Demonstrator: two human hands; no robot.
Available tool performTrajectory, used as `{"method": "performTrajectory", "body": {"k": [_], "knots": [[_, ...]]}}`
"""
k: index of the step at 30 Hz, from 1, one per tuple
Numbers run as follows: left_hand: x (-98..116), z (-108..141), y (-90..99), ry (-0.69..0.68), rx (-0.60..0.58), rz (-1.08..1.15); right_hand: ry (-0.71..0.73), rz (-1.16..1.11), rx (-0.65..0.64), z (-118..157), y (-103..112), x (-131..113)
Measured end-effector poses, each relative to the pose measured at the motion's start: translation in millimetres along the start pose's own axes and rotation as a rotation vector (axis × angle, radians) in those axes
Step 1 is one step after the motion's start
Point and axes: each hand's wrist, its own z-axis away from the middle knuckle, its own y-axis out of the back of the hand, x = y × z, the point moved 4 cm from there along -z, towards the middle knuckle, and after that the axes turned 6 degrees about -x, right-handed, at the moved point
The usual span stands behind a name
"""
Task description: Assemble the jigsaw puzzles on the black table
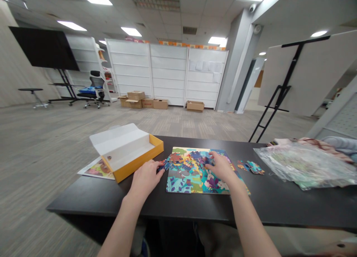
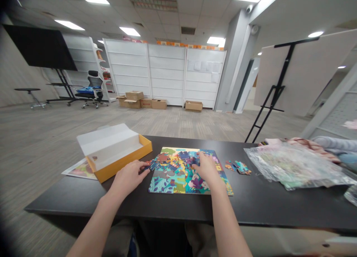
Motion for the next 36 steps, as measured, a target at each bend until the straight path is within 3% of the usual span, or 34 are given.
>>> {"method": "performTrajectory", "body": {"k": [4,7,9,12,15,17,19,22,25,29,33,36], "knots": [[1,0,0.9,0.002,0.064,0.008,-0.069,-0.115,0.197,4,16,3],[5,-1,0.8,-0.019,0.138,0.197,-0.009,-0.324,0.271,8,25,-1],[13,-3,-2.3,-0.076,0.147,0.477,0.092,-0.447,0.219,11,26,-16],[35,-6,-10.6,-0.210,0.052,0.937,0.319,-0.554,0.083,19,23,-56],[53,-8,-18.2,-0.271,-0.076,1.154,0.526,-0.589,-0.030,27,19,-93],[52,-10,-19.0,-0.251,-0.025,1.104,0.563,-0.554,-0.066,27,17,-101],[40,-13,-16.4,-0.185,0.116,0.917,0.481,-0.440,-0.037,22,15,-90],[18,-16,-12.2,-0.072,0.239,0.564,0.172,-0.145,0.075,12,12,-56],[5,-15,-9.4,-0.002,0.228,0.333,-0.056,0.061,0.047,6,4,-33],[1,-8,-4.6,0.079,0.167,0.156,-0.072,0.107,-0.033,6,-4,-34],[0,1,0.7,0.096,0.144,0.042,-0.058,0.036,0.049,5,-1,-29],[2,3,5.3,0.043,0.212,0.042,-0.050,-0.131,0.140,3,6,-16]]}}
